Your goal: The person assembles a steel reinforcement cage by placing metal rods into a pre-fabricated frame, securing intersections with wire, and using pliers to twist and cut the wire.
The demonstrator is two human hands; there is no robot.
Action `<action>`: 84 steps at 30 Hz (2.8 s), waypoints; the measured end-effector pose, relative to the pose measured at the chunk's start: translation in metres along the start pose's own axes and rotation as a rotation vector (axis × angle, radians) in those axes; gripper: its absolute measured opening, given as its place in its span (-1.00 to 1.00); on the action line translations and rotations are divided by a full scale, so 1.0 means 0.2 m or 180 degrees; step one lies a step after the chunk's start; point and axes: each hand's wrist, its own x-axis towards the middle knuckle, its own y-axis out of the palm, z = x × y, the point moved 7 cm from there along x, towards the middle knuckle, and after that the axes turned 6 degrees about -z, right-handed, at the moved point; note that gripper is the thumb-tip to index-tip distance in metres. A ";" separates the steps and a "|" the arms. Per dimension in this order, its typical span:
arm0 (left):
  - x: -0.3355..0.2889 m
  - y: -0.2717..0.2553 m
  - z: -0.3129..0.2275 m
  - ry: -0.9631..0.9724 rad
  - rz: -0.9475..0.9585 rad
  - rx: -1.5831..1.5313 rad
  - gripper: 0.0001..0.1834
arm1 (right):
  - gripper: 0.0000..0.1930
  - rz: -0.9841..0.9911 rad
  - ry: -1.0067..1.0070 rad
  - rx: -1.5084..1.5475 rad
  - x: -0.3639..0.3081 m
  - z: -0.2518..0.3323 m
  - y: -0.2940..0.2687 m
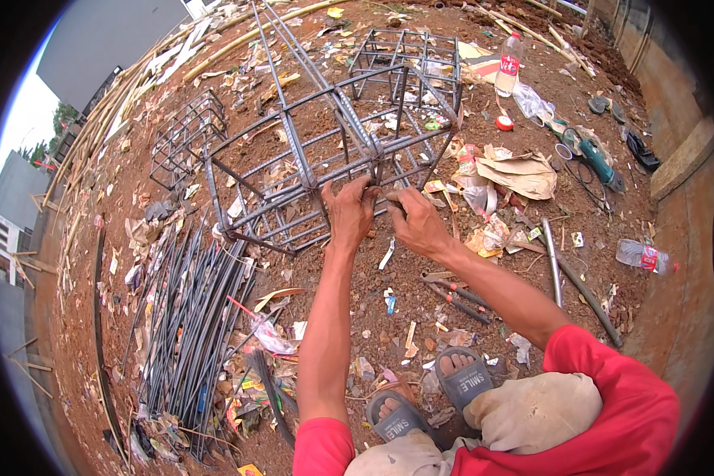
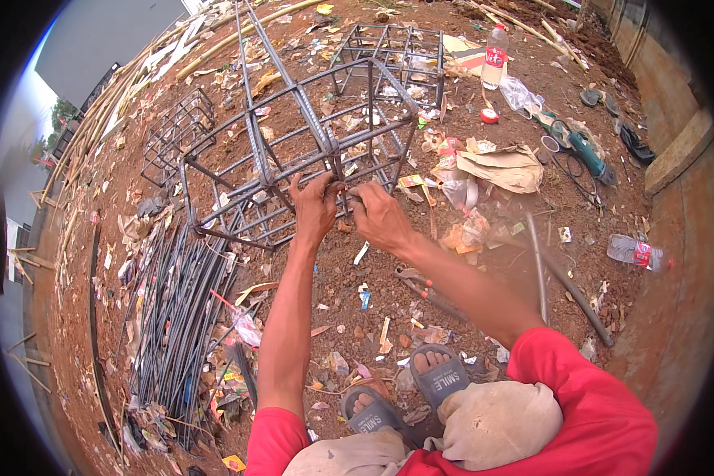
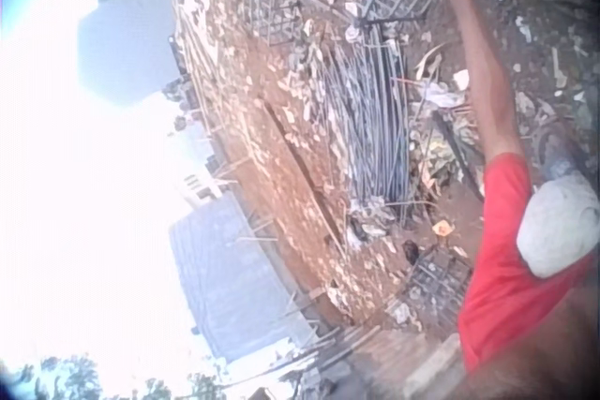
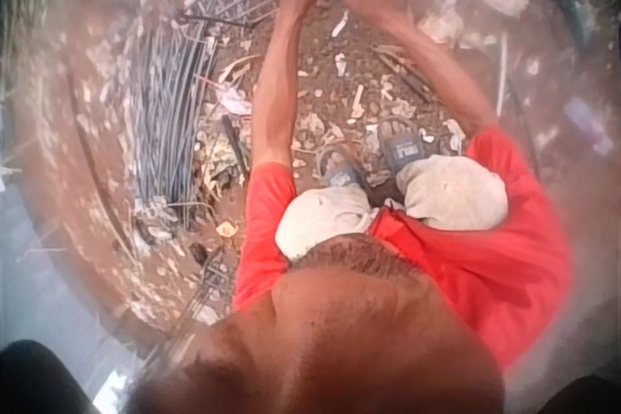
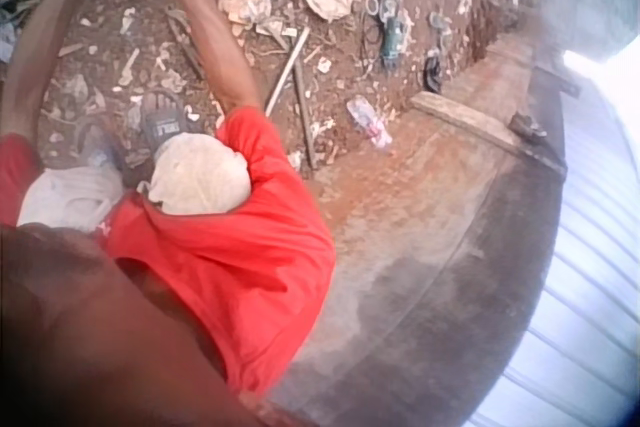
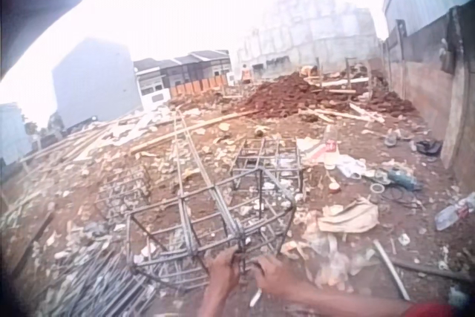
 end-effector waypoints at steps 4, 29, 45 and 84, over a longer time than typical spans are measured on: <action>-0.02 0.00 0.00 -0.0020 0.0074 0.0052 -0.77 | -0.83 0.0225 -0.0811 0.0052 0.09 0.05 -0.05; 0.00 0.03 -0.01 -0.0109 0.0283 -0.0178 -0.76 | -0.26 0.1652 0.2082 -0.0196 -0.65 -0.56 -0.22; -0.02 -0.01 0.02 -0.0354 0.0025 -0.0426 -0.80 | -0.78 0.1733 0.2775 0.0063 -0.88 -0.43 -0.42; -0.03 -0.03 0.03 -0.0619 0.0516 -0.0626 -0.75 | -0.68 0.2719 0.2022 -0.0139 -0.05 -0.19 -0.21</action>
